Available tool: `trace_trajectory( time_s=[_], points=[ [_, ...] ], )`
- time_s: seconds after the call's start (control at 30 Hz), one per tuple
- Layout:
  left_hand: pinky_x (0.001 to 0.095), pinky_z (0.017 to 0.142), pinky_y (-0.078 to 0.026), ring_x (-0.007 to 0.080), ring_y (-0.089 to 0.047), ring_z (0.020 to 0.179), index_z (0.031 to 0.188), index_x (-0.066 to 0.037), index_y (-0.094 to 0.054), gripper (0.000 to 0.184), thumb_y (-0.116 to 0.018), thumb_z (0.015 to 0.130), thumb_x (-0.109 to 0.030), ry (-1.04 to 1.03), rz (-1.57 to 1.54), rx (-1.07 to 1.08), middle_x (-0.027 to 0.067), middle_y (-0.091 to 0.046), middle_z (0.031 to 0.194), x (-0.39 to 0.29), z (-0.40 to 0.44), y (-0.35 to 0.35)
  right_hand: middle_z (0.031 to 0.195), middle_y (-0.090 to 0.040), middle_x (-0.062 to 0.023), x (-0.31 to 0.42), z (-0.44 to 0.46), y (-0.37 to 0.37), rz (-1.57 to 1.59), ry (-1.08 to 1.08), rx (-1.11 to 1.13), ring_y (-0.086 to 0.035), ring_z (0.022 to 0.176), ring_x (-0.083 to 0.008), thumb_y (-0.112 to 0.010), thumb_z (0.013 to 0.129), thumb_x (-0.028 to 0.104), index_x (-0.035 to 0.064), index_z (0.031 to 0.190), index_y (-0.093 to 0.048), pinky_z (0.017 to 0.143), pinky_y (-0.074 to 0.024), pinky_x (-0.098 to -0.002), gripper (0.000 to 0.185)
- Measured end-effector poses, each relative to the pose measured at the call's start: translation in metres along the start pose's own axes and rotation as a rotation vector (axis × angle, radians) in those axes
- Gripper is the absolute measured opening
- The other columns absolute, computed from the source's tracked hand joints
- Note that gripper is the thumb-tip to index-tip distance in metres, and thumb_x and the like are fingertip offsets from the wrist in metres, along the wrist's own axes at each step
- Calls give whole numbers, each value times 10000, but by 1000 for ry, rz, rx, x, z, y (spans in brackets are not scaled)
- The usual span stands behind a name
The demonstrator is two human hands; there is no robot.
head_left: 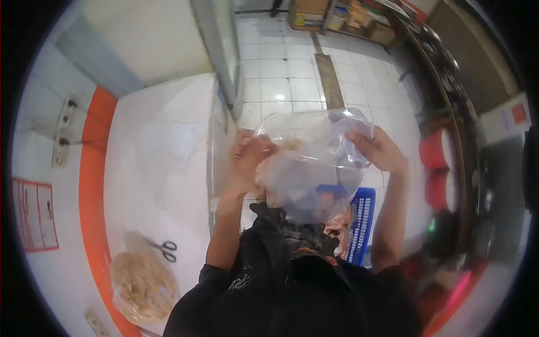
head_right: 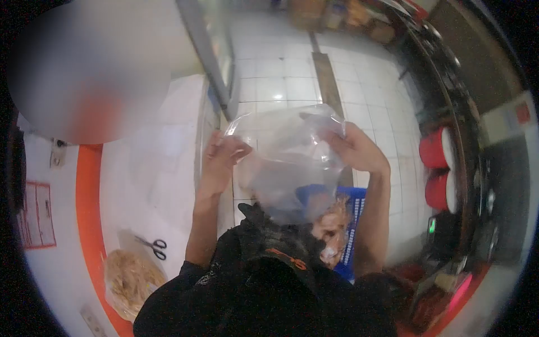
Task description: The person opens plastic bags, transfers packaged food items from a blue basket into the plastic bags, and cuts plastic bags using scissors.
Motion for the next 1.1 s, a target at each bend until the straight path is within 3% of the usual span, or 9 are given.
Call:
trace_trajectory(
  time_s=[0.1,0.17,0.33,0.47,0.63,0.7,0.9,1.07,1.1],
  points=[
    [351,872,-528,221,-646,977,1189,-109,-496,227,-556,982,-179,124,88,269,143,-599,1256,-8,6,-33,1255,-614,-74,-3,-33,18,153,128,-113,-573,1086,-140,-577,985,165,3,1313,-575,922,-459,-275,366],
    [353,948,-488,226,-605,1100,1339,-55,-431,476,-567,968,-321,225,296,450,167,-552,1349,15,2,-58,1231,-614,-81,-12,-54,25,265,242,-149,-571,1102,-154,-610,968,165,-4,1330,-559,938,-454,-284,403],
    [298,852,-503,176,-612,1039,1403,-17,-430,506,-618,961,-177,329,419,801,96,-538,1350,105,-12,-113,1308,-601,-69,-23,-93,23,380,322,-189,-584,1032,-115,-633,952,179,-2,1314,-567,887,-469,-263,410],
    [311,880,-502,154,-607,1007,1318,-43,-517,378,-599,969,-162,545,715,993,85,-553,1305,117,-28,-139,1325,-588,-87,-83,-122,41,390,16,-155,-571,1103,-148,-651,934,161,22,1345,-547,935,-457,-276,446],
    [350,856,-532,212,-644,887,1178,-43,-538,300,-554,1002,-285,508,-53,419,82,-639,1118,103,0,-140,1359,-564,-107,-56,-161,59,42,222,-329,-590,1101,-166,-623,931,77,36,1378,-517,917,-481,-273,461],
    [380,828,-567,283,-673,896,1242,-26,-493,404,-495,1023,-366,610,-128,472,111,-672,1063,80,-11,-170,1360,-566,-104,-57,-171,59,31,203,-368,-592,1103,-165,-600,935,47,27,1381,-509,917,-482,-272,456],
    [328,785,-558,206,-678,895,1108,59,-646,349,-618,972,-261,516,434,865,128,-697,997,115,-26,-157,1358,-544,-134,-78,-192,72,169,-221,-422,-546,1213,-204,-692,895,125,86,1436,-455,989,-444,-306,592],
    [281,737,-534,127,-640,800,1014,48,-701,239,-665,938,-175,501,653,636,70,-692,888,114,-27,-151,1509,-340,-218,-104,-203,62,-747,-177,-1100,-341,1389,-343,-801,764,219,185,1509,-335,1156,-267,-438,879],
    [277,730,-530,117,-631,781,1023,46,-700,233,-664,938,-169,496,688,596,58,-688,872,117,-31,-154,1463,-405,-183,-97,-200,44,-741,-40,-1243,-348,1378,-342,-800,760,212,172,1467,-394,1152,-262,-443,816]
  ],
)
Point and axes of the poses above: each hand's wrist, its own z-axis towards the middle knuckle, its own y-axis out of the back of the hand, x = y × z, the point moved 6 cm from there along z, towards the middle knuckle
